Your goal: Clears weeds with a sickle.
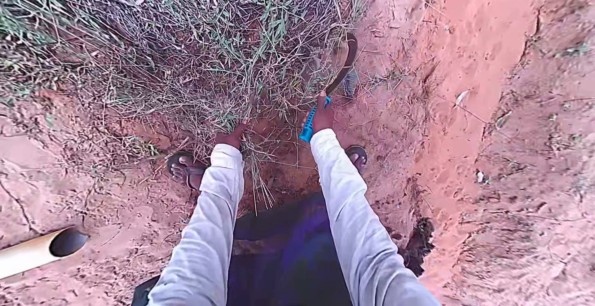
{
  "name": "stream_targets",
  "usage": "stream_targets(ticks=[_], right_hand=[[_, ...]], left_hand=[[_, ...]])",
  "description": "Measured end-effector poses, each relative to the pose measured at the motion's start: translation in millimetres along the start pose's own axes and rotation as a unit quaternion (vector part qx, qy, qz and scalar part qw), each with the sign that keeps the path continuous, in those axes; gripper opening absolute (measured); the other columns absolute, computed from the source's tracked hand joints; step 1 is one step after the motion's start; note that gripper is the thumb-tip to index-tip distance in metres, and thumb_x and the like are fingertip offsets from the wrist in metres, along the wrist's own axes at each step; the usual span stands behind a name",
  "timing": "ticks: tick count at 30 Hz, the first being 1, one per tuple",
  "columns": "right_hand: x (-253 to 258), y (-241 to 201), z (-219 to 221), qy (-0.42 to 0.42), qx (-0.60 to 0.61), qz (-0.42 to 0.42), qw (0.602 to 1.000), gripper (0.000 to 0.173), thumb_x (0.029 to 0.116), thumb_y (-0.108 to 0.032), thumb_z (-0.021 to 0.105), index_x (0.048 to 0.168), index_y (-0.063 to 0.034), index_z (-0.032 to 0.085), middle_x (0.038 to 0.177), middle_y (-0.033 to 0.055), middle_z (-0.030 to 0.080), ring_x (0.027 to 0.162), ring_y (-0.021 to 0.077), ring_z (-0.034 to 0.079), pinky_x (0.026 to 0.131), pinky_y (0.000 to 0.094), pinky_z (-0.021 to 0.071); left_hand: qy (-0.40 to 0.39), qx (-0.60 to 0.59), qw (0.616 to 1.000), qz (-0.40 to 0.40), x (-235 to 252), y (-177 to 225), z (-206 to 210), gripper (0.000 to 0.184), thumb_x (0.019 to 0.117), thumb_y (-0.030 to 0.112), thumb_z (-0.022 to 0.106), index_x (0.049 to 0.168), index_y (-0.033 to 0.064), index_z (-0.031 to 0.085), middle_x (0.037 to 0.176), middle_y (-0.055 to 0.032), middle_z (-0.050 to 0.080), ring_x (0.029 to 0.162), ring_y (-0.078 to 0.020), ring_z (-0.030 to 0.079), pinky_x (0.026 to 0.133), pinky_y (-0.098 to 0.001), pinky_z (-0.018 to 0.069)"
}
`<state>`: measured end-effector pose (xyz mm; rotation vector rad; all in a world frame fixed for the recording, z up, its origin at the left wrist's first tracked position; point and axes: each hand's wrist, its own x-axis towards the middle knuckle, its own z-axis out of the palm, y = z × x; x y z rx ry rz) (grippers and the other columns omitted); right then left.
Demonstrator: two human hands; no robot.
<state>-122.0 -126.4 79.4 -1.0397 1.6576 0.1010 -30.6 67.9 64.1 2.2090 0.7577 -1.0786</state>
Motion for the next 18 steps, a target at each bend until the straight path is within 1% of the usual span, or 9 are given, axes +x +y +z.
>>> stream_targets(ticks=[2, 4, 5, 8, 11, 12, 14, 16, 18], right_hand=[[-36.9, 35.9, -4.1, -0.098, -0.123, -0.021, 0.987, 0.05, 0.1135, -0.039, 0.033, 0.127, 0.0053, 0.054, 0.074, 0.012, 0.06, 0.057, 0.0197, 0.061, 0.06, 0.0356, 0.0567], [-56.8, 60.3, -24.6, -0.134, -0.237, -0.057, 0.961, 0.048, 0.1127, -0.034, 0.04, 0.13, 0.0079, 0.057, 0.088, 0.0184, 0.067, 0.075, 0.0271, 0.068, 0.078, 0.0437, 0.0563], [-63.1, 71.1, -37.2, -0.115, -0.256, -0.078, 0.957, 0.049, 0.1124, -0.034, 0.041, 0.13, 0.0087, 0.057, 0.089, 0.0191, 0.068, 0.078, 0.029, 0.068, 0.08, 0.0466, 0.055], [-55.7, 81.0, -75.8, 0.017, -0.247, -0.155, 0.956, 0.046, 0.1109, -0.029, 0.044, 0.127, 0.0113, 0.059, 0.081, 0.0179, 0.067, 0.071, 0.0283, 0.066, 0.074, 0.0474, 0.0546], [-15.5, 45.4, -101.7, 0.101, -0.146, -0.168, 0.97, 0.044, 0.1135, -0.031, 0.035, 0.115, 0.006, 0.059, 0.071, 0.0084, 0.057, 0.06, 0.0179, 0.06, 0.064, 0.0381, 0.054], [0.0, 25.2, -103.0, 0.108, -0.073, -0.162, 0.978, 0.047, 0.1142, -0.035, 0.03, 0.114, 0.0033, 0.057, 0.07, 0.0067, 0.054, 0.058, 0.0169, 0.057, 0.062, 0.0376, 0.0519], [34.7, -28.7, -97.4, 0.105, 0.031, -0.167, 0.98, 0.051, 0.1137, -0.045, 0.024, 0.114, -0.0036, 0.054, 0.066, 0.0018, 0.053, 0.049, 0.0123, 0.056, 0.051, 0.0323, 0.0547], [69.8, -86.5, -89.8, 0.088, -0.001, -0.181, 0.98, 0.057, 0.1136, -0.046, 0.021, 0.122, -0.0015, 0.056, 0.076, 0.0057, 0.056, 0.056, 0.0151, 0.059, 0.058, 0.0351, 0.0556], [104.9, -133.5, -74.0, 0.076, -0.069, -0.189, 0.976, 0.065, 0.1132, -0.047, 0.017, 0.123, 0.0016, 0.058, 0.093, 0.0143, 0.062, 0.074, 0.0231, 0.064, 0.072, 0.0428, 0.055]], left_hand=[[-0.002, 0.002, 1.0, 0.0, -4.5, 2.5, -2.2, 0.073, 0.0951, 0.029, 0.077, 0.144, -0.0132, 0.044, 0.146, -0.0316, 0.051, 0.138, -0.0358, 0.05, 0.117, -0.0477, 0.037], [-0.001, -0.005, 1.0, 0.005, -4.7, 5.4, -0.7, 0.073, 0.0959, 0.026, 0.076, 0.146, -0.0138, 0.041, 0.146, -0.0321, 0.05, 0.138, -0.0357, 0.05, 0.117, -0.0473, 0.0371], [0.005, -0.009, 1.0, 0.008, -4.1, 4.6, -0.9, 0.071, 0.0952, 0.024, 0.077, 0.145, -0.0137, 0.043, 0.145, -0.0319, 0.052, 0.136, -0.0351, 0.051, 0.116, -0.0471, 0.038], [0.011, 0.008, 1.0, 0.004, 1.1, 2.3, -5.6, 0.073, 0.0962, 0.024, 0.076, 0.147, -0.0138, 0.039, 0.148, -0.0323, 0.049, 0.14, -0.0356, 0.048, 0.118, -0.0467, 0.0356], [0.004, 0.006, 1.0, 0.019, -3.0, 4.8, -3.6, 0.072, 0.0971, 0.018, 0.074, 0.149, -0.0133, 0.037, 0.151, -0.0317, 0.046, 0.143, -0.0343, 0.045, 0.12, -0.0448, 0.0328], [0.001, 0.001, 1.0, 0.02, -6.6, 6.2, -1.8, 0.069, 0.0974, 0.017, 0.073, 0.149, -0.013, 0.038, 0.15, -0.0313, 0.047, 0.143, -0.0336, 0.046, 0.12, -0.0443, 0.0333], [-0.004, -0.005, 1.0, 0.012, -11.4, 8.3, 2.7, 0.064, 0.0982, 0.015, 0.072, 0.146, -0.013, 0.041, 0.147, -0.0307, 0.05, 0.138, -0.0324, 0.049, 0.117, -0.0431, 0.0363], [-0.013, 0.002, 1.0, 0.006, -12.0, 5.9, 4.0, 0.065, 0.0989, 0.016, 0.071, 0.147, -0.0136, 0.04, 0.149, -0.0312, 0.048, 0.14, -0.0331, 0.048, 0.118, -0.0433, 0.0355], [-0.011, -0.018, 1.0, 0.02, -9.7, 1.6, 4.2, 0.062, 0.0986, 0.015, 0.071, 0.146, -0.0127, 0.042, 0.146, -0.0298, 0.051, 0.136, -0.031, 0.051, 0.116, -0.0423, 0.0378]])
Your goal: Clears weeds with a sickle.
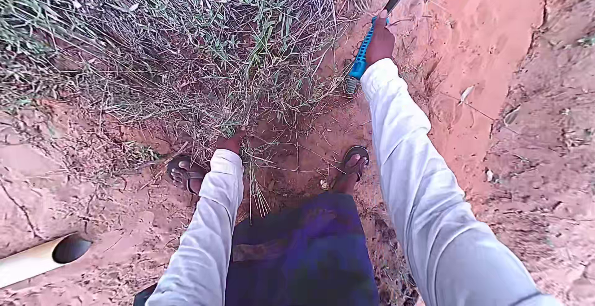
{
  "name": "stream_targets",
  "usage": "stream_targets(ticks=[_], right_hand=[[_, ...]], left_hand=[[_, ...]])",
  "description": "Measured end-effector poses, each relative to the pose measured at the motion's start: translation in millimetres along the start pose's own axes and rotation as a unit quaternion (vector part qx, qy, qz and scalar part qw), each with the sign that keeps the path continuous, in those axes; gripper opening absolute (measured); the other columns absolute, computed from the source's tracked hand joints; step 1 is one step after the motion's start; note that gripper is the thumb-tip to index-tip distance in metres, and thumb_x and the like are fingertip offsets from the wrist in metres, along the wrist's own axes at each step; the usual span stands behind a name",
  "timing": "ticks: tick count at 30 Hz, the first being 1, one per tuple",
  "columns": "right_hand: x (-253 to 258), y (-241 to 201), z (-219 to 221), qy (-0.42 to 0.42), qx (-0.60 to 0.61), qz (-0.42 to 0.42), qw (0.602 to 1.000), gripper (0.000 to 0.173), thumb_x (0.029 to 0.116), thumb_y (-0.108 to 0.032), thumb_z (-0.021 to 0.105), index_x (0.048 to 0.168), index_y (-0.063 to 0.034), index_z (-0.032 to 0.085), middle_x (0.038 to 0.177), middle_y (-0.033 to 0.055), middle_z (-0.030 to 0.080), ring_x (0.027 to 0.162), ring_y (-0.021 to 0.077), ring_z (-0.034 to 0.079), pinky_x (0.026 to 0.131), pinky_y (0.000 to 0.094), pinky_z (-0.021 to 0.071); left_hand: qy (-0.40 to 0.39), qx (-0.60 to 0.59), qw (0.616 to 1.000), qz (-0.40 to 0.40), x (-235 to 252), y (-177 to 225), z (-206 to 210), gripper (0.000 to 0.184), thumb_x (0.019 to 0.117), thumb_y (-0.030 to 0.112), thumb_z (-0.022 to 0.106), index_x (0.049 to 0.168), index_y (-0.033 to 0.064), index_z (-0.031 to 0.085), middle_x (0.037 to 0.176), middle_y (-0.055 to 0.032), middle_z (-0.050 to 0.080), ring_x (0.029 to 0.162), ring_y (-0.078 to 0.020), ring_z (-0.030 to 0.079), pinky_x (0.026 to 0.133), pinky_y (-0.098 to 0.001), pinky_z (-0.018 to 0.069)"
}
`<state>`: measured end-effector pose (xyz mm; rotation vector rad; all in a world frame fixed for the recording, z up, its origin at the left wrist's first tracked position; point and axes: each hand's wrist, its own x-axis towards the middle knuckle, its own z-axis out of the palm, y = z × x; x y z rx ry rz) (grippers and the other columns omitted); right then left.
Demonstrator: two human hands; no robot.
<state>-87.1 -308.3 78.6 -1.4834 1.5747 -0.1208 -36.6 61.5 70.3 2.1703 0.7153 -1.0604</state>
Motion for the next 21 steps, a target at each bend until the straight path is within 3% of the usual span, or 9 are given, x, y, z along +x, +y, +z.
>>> stream_targets(ticks=[2, 5, 6, 8, 12, 14, 15, 18, 21], right_hand=[[26.1, -22.7, 17.0, -0.018, -0.076, -0.019, 0.997, 0.069, 0.1135, -0.045, 0.015, 0.125, 0.0056, 0.06, 0.112, 0.0226, 0.065, 0.094, 0.0295, 0.068, 0.086, 0.0479, 0.0536], [22.8, -26.6, 28.5, -0.07, -0.16, 0.004, 0.985, 0.067, 0.1139, -0.043, 0.017, 0.138, 0.0073, 0.053, 0.132, 0.0287, 0.06, 0.115, 0.0357, 0.065, 0.098, 0.0515, 0.049], [14.3, -19.2, 30.3, -0.075, -0.166, 0.019, 0.983, 0.068, 0.1135, -0.046, 0.017, 0.139, 0.0064, 0.052, 0.129, 0.0279, 0.061, 0.111, 0.0348, 0.066, 0.096, 0.0509, 0.0508], [-4.2, 3.2, 28.3, -0.07, -0.145, 0.034, 0.986, 0.071, 0.1125, -0.05, 0.014, 0.133, 0.0046, 0.055, 0.109, 0.0237, 0.065, 0.088, 0.0308, 0.068, 0.081, 0.0488, 0.0543], [-67.6, 38.9, 7.2, -0.083, -0.134, 0.073, 0.985, 0.068, 0.1133, -0.047, 0.021, 0.128, 0.0081, 0.057, 0.099, 0.0264, 0.064, 0.081, 0.0342, 0.065, 0.08, 0.0522, 0.0535], [-102.3, 37.4, -2.4, -0.084, -0.115, 0.098, 0.985, 0.06, 0.1141, -0.043, 0.023, 0.124, 0.0063, 0.055, 0.08, 0.0128, 0.059, 0.061, 0.0191, 0.06, 0.062, 0.0355, 0.0549], [-115.6, 32.6, -5.1, -0.086, -0.09, 0.112, 0.986, 0.057, 0.1144, -0.041, 0.024, 0.125, 0.0061, 0.054, 0.076, 0.01, 0.056, 0.055, 0.0161, 0.057, 0.056, 0.0321, 0.0534], [-151.5, 24.2, -13.3, -0.106, -0.061, 0.152, 0.981, 0.051, 0.1142, -0.041, 0.027, 0.119, 0.0027, 0.053, 0.066, 0.005, 0.052, 0.047, 0.0141, 0.053, 0.048, 0.0305, 0.0512], [-210.0, 52.5, -33.9, -0.169, -0.185, 0.128, 0.96, 0.052, 0.1135, -0.041, 0.032, 0.121, 0.0036, 0.058, 0.07, 0.0096, 0.057, 0.053, 0.0201, 0.058, 0.055, 0.038, 0.0547]], left_hand=[[-0.005, -0.016, 1.0, 0.01, 1.5, -5.2, -1.3, 0.058, 0.0994, 0.015, 0.07, 0.144, -0.0118, 0.045, 0.145, -0.0286, 0.053, 0.134, -0.0293, 0.053, 0.115, -0.0418, 0.0391], [-0.016, -0.041, 0.999, 0.009, 2.2, -6.2, -5.1, 0.057, 0.0988, 0.013, 0.07, 0.144, -0.011, 0.045, 0.144, -0.0279, 0.054, 0.131, -0.0282, 0.055, 0.113, -0.0415, 0.0411], [-0.02, -0.046, 0.999, 0.003, 3.0, -5.0, -7.6, 0.059, 0.0982, 0.013, 0.071, 0.144, -0.0111, 0.045, 0.144, -0.028, 0.053, 0.132, -0.0287, 0.055, 0.113, -0.0419, 0.0412], [-0.03, -0.062, 0.998, -0.013, -0.6, 5.7, -12.0, 0.062, 0.0976, 0.013, 0.072, 0.146, -0.011, 0.042, 0.145, -0.0283, 0.052, 0.134, -0.0292, 0.053, 0.114, -0.0421, 0.0403], [-0.053, -0.073, 0.996, -0.027, -10.3, 28.9, -23.9, 0.066, 0.0994, 0.014, 0.07, 0.15, -0.0117, 0.037, 0.153, -0.0286, 0.046, 0.143, -0.0295, 0.046, 0.12, -0.0405, 0.0335], [-0.062, -0.07, 0.995, -0.029, -10.4, 33.2, -26.8, 0.069, 0.0994, 0.015, 0.07, 0.151, -0.0118, 0.034, 0.155, -0.0293, 0.042, 0.146, -0.0301, 0.042, 0.121, -0.0403, 0.0312], [-0.065, -0.065, 0.995, -0.033, -9.3, 33.9, -28.7, 0.071, 0.0993, 0.015, 0.071, 0.152, -0.0115, 0.032, 0.156, -0.0292, 0.041, 0.148, -0.0301, 0.04, 0.122, -0.0402, 0.0301], [-0.071, -0.061, 0.995, -0.035, -5.9, 30.3, -34.0, 0.071, 0.0992, 0.016, 0.071, 0.152, -0.0119, 0.033, 0.156, -0.0296, 0.041, 0.148, -0.0308, 0.041, 0.123, -0.0409, 0.0295], [-0.076, -0.054, 0.995, -0.037, -2.4, 30.4, -36.6, 0.073, 0.0999, 0.018, 0.07, 0.154, -0.0115, 0.03, 0.158, -0.0296, 0.039, 0.149, -0.0311, 0.038, 0.124, -0.0414, 0.0277]])
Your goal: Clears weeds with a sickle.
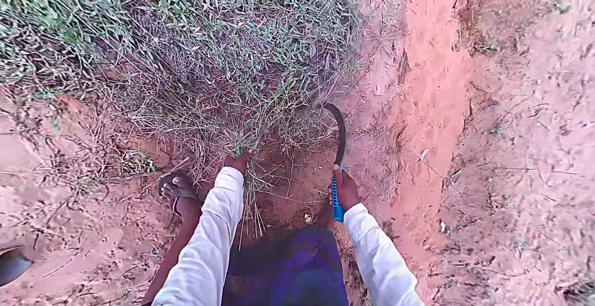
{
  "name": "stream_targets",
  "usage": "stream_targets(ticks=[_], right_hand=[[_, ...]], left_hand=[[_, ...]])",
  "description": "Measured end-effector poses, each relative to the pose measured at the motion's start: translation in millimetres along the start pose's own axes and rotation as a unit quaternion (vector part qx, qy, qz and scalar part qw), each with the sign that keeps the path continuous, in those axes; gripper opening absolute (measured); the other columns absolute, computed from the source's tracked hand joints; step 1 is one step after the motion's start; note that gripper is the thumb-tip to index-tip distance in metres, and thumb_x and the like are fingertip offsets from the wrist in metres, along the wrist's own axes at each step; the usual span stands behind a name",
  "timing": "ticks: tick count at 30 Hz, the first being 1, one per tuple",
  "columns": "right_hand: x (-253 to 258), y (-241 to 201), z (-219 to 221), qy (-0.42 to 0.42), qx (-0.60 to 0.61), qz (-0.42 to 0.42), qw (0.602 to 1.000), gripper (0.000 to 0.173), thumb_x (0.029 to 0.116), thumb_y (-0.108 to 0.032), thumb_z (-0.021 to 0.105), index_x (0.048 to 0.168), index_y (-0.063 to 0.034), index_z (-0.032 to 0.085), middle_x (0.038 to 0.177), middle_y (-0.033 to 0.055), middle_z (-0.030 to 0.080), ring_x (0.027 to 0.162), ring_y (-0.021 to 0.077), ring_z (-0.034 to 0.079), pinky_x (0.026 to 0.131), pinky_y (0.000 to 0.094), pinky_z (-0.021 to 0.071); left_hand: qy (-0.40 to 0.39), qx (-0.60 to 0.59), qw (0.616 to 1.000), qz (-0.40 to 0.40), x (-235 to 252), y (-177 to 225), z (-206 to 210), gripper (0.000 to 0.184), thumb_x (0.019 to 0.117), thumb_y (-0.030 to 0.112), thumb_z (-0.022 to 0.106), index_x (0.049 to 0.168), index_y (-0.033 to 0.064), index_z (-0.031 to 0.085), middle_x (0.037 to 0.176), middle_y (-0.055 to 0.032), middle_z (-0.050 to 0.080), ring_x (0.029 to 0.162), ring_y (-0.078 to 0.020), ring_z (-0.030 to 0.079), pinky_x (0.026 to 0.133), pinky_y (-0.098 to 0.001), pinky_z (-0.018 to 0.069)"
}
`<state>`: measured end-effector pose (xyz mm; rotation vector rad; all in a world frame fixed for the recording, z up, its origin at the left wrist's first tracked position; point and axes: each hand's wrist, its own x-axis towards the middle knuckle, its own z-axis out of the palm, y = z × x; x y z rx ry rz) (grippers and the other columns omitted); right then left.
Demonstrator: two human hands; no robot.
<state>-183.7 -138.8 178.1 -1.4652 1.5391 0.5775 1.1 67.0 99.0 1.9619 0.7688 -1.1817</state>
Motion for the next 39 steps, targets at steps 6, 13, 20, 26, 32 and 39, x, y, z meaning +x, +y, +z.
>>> stream_targets(ticks=[6, 13, 20, 26, 32, 39], right_hand=[[-0.5, 3.7, -18.1, 0.169, 0.003, -0.115, 0.979, 0.048, 0.1131, -0.034, 0.035, 0.114, 0.0071, 0.06, 0.066, 0.0069, 0.056, 0.054, 0.017, 0.057, 0.057, 0.0374, 0.0515], [160.3, -84.8, -40.7, 0.171, 0.051, 0.017, 0.984, 0.071, 0.1139, -0.044, 0.015, 0.139, 0.0094, 0.054, 0.137, 0.0313, 0.058, 0.126, 0.0388, 0.059, 0.108, 0.0539, 0.0409], [35.6, 31.3, 38.4, -0.05, 0.054, 0.012, 0.997, 0.047, 0.1149, -0.032, 0.031, 0.113, 0.0051, 0.058, 0.071, 0.0104, 0.057, 0.056, 0.0183, 0.058, 0.058, 0.0333, 0.0536], [37.9, 23.5, -1.3, 0.107, 0.295, -0.052, 0.948, 0.05, 0.1149, -0.037, 0.021, 0.095, -0.0022, 0.051, 0.054, -0.0007, 0.048, 0.041, 0.011, 0.05, 0.042, 0.0274, 0.0491], [186.5, -63.1, -54.8, 0.074, 0.532, -0.093, 0.838, 0.055, 0.1101, -0.057, 0.014, 0.09, -0.0154, 0.044, 0.055, -0.0031, 0.044, 0.043, 0.0091, 0.047, 0.043, 0.0253, 0.0451], [128.6, 10.5, 13.5, -0.016, 0.399, 0.055, 0.915, 0.06, 0.1092, -0.059, 0.014, 0.091, -0.0121, 0.046, 0.053, -0.0022, 0.043, 0.04, 0.0107, 0.045, 0.04, 0.0264, 0.043]], left_hand=[[0.001, 0.012, 1.0, -0.006, 8.5, -11.8, 5.7, 0.069, 0.0993, 0.017, 0.071, 0.15, -0.0122, 0.036, 0.152, -0.0304, 0.045, 0.145, -0.0327, 0.044, 0.121, -0.0426, 0.0322], [0.0, 0.058, 0.998, -0.02, 6.8, -15.3, 6.9, 0.069, 0.0989, 0.02, 0.072, 0.148, -0.014, 0.038, 0.152, -0.0309, 0.045, 0.144, -0.0325, 0.044, 0.12, -0.0429, 0.0326], [0.003, 0.054, 0.998, -0.033, 2.8, -12.4, 22.8, 0.07, 0.0993, 0.02, 0.072, 0.15, -0.0119, 0.036, 0.154, -0.0301, 0.044, 0.146, -0.0325, 0.042, 0.122, -0.0432, 0.0308], [0.026, 0.062, 0.998, -0.015, 16.2, -20.5, 15.1, 0.072, 0.0975, 0.019, 0.074, 0.15, -0.013, 0.036, 0.15, -0.0317, 0.047, 0.141, -0.0341, 0.047, 0.119, -0.045, 0.0347], [0.028, 0.078, 0.997, -0.008, 13.9, -21.6, 17.3, 0.07, 0.099, 0.02, 0.072, 0.15, -0.0127, 0.036, 0.15, -0.0318, 0.047, 0.142, -0.0354, 0.047, 0.119, -0.0459, 0.0348], [0.045, 0.038, 0.998, -0.014, 18.2, -39.9, 23.4, 0.071, 0.0966, 0.017, 0.074, 0.149, -0.0139, 0.037, 0.151, -0.0318, 0.045, 0.142, -0.0335, 0.046, 0.119, -0.0443, 0.0349]])
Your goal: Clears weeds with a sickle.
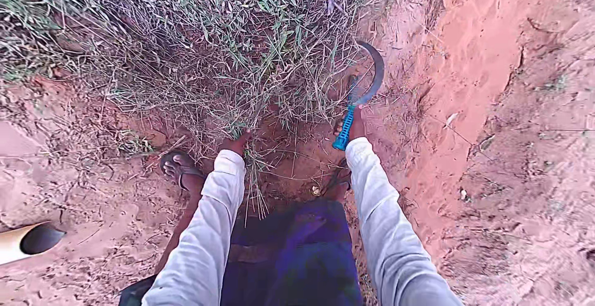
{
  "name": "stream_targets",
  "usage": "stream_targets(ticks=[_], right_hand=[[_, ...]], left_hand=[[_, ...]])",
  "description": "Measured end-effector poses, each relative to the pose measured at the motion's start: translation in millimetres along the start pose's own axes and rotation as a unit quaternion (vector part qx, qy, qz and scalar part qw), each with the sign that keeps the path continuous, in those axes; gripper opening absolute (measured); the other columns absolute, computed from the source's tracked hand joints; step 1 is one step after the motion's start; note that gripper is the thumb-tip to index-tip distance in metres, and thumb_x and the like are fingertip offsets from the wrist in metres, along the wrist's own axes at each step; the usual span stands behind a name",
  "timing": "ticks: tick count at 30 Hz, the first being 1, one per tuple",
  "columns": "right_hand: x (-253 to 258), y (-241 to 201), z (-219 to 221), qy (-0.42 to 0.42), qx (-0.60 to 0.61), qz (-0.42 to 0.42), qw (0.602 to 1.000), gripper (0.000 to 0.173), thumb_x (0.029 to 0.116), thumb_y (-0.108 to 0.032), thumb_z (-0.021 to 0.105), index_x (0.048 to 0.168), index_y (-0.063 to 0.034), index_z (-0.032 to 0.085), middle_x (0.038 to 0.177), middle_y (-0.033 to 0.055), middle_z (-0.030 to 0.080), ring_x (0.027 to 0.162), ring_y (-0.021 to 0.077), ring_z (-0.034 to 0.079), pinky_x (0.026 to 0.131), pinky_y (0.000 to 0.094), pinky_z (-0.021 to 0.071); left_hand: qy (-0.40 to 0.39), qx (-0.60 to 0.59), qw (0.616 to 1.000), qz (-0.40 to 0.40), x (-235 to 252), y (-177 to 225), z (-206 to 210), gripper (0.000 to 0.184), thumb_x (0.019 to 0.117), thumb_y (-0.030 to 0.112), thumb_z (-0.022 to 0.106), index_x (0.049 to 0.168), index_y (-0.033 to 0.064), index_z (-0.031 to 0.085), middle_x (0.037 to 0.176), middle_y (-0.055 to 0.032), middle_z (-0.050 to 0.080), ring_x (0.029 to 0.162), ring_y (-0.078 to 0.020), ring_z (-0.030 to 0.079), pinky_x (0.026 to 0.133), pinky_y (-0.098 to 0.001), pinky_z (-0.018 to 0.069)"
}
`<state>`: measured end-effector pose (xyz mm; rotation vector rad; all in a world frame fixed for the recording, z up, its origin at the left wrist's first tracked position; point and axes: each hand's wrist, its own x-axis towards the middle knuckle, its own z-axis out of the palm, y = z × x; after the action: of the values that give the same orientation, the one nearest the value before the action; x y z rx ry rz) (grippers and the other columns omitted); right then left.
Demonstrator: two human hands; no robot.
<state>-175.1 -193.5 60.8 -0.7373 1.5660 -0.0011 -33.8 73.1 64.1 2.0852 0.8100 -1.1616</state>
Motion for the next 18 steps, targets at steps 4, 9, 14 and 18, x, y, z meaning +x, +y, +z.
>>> stream_targets(ticks=[4, 9, 14, 18], right_hand=[[-76.4, 35.7, -45.8, -0.008, -0.001, 0.051, 0.999, 0.057, 0.1127, -0.049, 0.016, 0.085, -0.0087, 0.045, 0.048, -0.0007, 0.044, 0.035, 0.0111, 0.046, 0.034, 0.0257, 0.0427], [-42.9, -11.7, -52.1, -0.016, 0.071, -0.105, 0.992, 0.061, 0.1104, -0.053, 0.009, 0.083, -0.0141, 0.046, 0.048, -0.0037, 0.046, 0.036, 0.0088, 0.047, 0.037, 0.0242, 0.0445], [65.3, -67.0, -3.9, -0.003, 0.109, -0.094, 0.99, 0.06, 0.1084, -0.061, 0.013, 0.085, -0.016, 0.044, 0.053, -0.0038, 0.042, 0.041, 0.0094, 0.045, 0.042, 0.0256, 0.0424], [51.9, -11.1, 12.8, 0.035, -0.018, -0.054, 0.998, 0.059, 0.11, -0.058, 0.021, 0.096, -0.009, 0.05, 0.057, -0.0007, 0.045, 0.042, 0.0126, 0.047, 0.043, 0.031, 0.0473]], left_hand=[[-0.01, -0.017, 1.0, 0.009, -5.6, 15.9, 3.8, 0.065, 0.0977, 0.013, 0.072, 0.147, -0.0132, 0.039, 0.15, -0.0307, 0.047, 0.14, -0.0318, 0.048, 0.118, -0.0427, 0.0358], [0.004, 0.021, 1.0, 0.012, -10.5, 14.6, -0.5, 0.069, 0.0981, 0.018, 0.073, 0.148, -0.0145, 0.037, 0.151, -0.0324, 0.045, 0.142, -0.0341, 0.045, 0.119, -0.0438, 0.0339], [0.024, 0.004, 0.999, 0.024, -2.1, 0.2, 1.9, 0.069, 0.0974, 0.021, 0.074, 0.148, -0.0113, 0.041, 0.149, -0.0307, 0.049, 0.14, -0.0343, 0.048, 0.118, -0.0456, 0.0355], [0.028, -0.015, 0.999, 0.018, 3.9, -8.0, 6.6, 0.068, 0.0975, 0.023, 0.074, 0.147, -0.0106, 0.042, 0.149, -0.0304, 0.049, 0.14, -0.0341, 0.048, 0.118, -0.046, 0.0358]])
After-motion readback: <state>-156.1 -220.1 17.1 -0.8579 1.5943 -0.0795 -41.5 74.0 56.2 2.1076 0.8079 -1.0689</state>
